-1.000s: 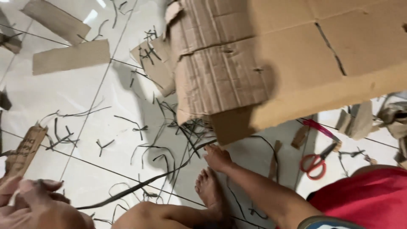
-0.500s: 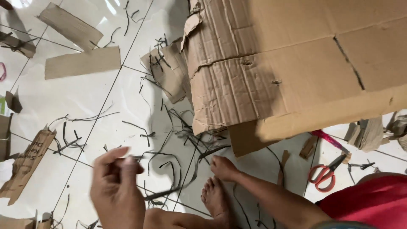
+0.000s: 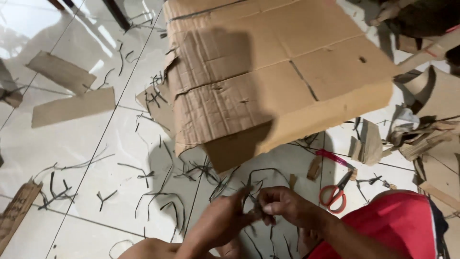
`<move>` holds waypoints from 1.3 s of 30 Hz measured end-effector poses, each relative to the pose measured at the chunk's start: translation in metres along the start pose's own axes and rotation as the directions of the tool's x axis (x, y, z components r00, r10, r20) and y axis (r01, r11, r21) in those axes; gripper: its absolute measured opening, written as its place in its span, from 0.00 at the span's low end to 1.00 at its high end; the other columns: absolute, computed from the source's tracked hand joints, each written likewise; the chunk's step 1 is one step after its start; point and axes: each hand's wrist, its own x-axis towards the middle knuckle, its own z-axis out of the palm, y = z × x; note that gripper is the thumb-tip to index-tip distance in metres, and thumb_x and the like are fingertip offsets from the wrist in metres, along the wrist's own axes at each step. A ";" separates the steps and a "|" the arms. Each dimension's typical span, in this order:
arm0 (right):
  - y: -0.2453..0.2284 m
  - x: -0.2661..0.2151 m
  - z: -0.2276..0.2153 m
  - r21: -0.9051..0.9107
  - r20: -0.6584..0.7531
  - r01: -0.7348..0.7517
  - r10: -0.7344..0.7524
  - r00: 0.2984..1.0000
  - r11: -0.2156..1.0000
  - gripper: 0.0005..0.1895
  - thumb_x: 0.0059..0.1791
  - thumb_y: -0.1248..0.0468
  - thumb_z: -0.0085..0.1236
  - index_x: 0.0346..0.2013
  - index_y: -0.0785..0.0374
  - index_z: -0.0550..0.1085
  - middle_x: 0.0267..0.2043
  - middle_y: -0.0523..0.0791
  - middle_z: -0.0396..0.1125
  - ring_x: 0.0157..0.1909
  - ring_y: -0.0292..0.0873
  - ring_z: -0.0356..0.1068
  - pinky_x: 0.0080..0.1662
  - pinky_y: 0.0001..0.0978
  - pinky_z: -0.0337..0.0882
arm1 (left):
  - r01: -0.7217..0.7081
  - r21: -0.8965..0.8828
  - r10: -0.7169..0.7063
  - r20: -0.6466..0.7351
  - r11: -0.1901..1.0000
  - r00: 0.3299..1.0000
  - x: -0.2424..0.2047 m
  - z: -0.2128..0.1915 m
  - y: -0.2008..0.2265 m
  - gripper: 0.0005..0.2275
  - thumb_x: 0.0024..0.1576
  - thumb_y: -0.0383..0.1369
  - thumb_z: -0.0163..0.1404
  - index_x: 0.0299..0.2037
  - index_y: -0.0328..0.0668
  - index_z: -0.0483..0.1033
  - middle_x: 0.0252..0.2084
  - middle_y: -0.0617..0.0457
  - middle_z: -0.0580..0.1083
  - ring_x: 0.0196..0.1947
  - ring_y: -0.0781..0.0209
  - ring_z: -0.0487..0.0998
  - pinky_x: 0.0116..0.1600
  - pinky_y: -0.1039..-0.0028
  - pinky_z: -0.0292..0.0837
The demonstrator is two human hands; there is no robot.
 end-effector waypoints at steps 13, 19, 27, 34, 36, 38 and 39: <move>0.025 -0.048 -0.104 0.791 -0.224 0.417 -0.423 0.878 0.448 0.09 0.54 0.70 0.45 0.46 0.71 0.71 0.40 0.53 0.71 0.34 0.41 0.71 0.37 0.30 0.76 | -0.157 -0.280 0.170 0.024 0.947 0.985 0.033 0.013 0.026 0.09 0.57 0.35 0.56 0.30 0.37 0.80 0.22 0.58 0.73 0.22 0.65 0.66 0.31 0.75 0.66; 0.009 -0.058 -0.112 0.585 -0.555 0.568 -0.225 0.801 0.579 0.05 0.54 0.68 0.49 0.42 0.67 0.72 0.38 0.50 0.69 0.35 0.41 0.68 0.36 0.30 0.73 | -0.019 -0.255 0.027 0.027 0.967 0.999 0.039 0.001 0.046 0.10 0.56 0.37 0.55 0.36 0.38 0.85 0.26 0.57 0.78 0.24 0.66 0.70 0.33 0.76 0.68; -0.044 -0.053 -0.025 -0.932 -0.192 0.112 -0.730 0.656 0.346 0.27 0.51 0.60 0.49 0.65 0.64 0.65 0.69 0.55 0.62 0.73 0.57 0.55 0.70 0.58 0.53 | 0.014 -0.310 0.009 0.071 0.951 0.997 0.052 0.009 0.055 0.12 0.58 0.39 0.55 0.35 0.39 0.86 0.25 0.56 0.77 0.24 0.66 0.72 0.31 0.77 0.67; -0.013 -0.034 -0.052 -0.680 -0.213 0.328 -0.605 0.768 0.656 0.07 0.54 0.66 0.47 0.35 0.63 0.73 0.31 0.43 0.69 0.31 0.39 0.67 0.37 0.33 0.70 | 0.051 -0.361 0.022 0.194 0.931 0.981 0.056 -0.001 0.055 0.12 0.57 0.39 0.58 0.32 0.35 0.85 0.21 0.58 0.68 0.24 0.69 0.63 0.31 0.78 0.59; 0.000 -0.031 -0.070 -0.607 -0.237 0.398 -0.635 0.735 0.688 0.08 0.56 0.65 0.44 0.38 0.62 0.71 0.33 0.42 0.67 0.35 0.38 0.67 0.40 0.31 0.72 | 0.040 -0.318 0.034 0.224 0.947 0.974 0.057 0.001 0.048 0.11 0.57 0.36 0.59 0.31 0.34 0.83 0.21 0.59 0.68 0.23 0.69 0.63 0.31 0.78 0.60; 0.001 -0.029 -0.082 -0.574 -0.454 0.260 -0.565 0.689 0.777 0.09 0.57 0.64 0.44 0.35 0.62 0.71 0.32 0.43 0.67 0.35 0.37 0.65 0.40 0.32 0.68 | 0.032 -0.315 0.037 0.210 0.949 0.977 0.058 0.002 0.043 0.12 0.57 0.37 0.55 0.31 0.35 0.85 0.21 0.57 0.69 0.23 0.67 0.65 0.31 0.77 0.61; -0.004 -0.031 -0.081 -0.573 -0.456 0.259 -0.565 0.687 0.778 0.09 0.57 0.64 0.44 0.35 0.62 0.71 0.32 0.43 0.67 0.35 0.37 0.65 0.40 0.32 0.68 | 0.031 -0.312 0.037 0.212 0.950 0.976 0.058 0.001 0.043 0.12 0.57 0.37 0.55 0.31 0.35 0.85 0.21 0.57 0.69 0.23 0.67 0.65 0.31 0.77 0.61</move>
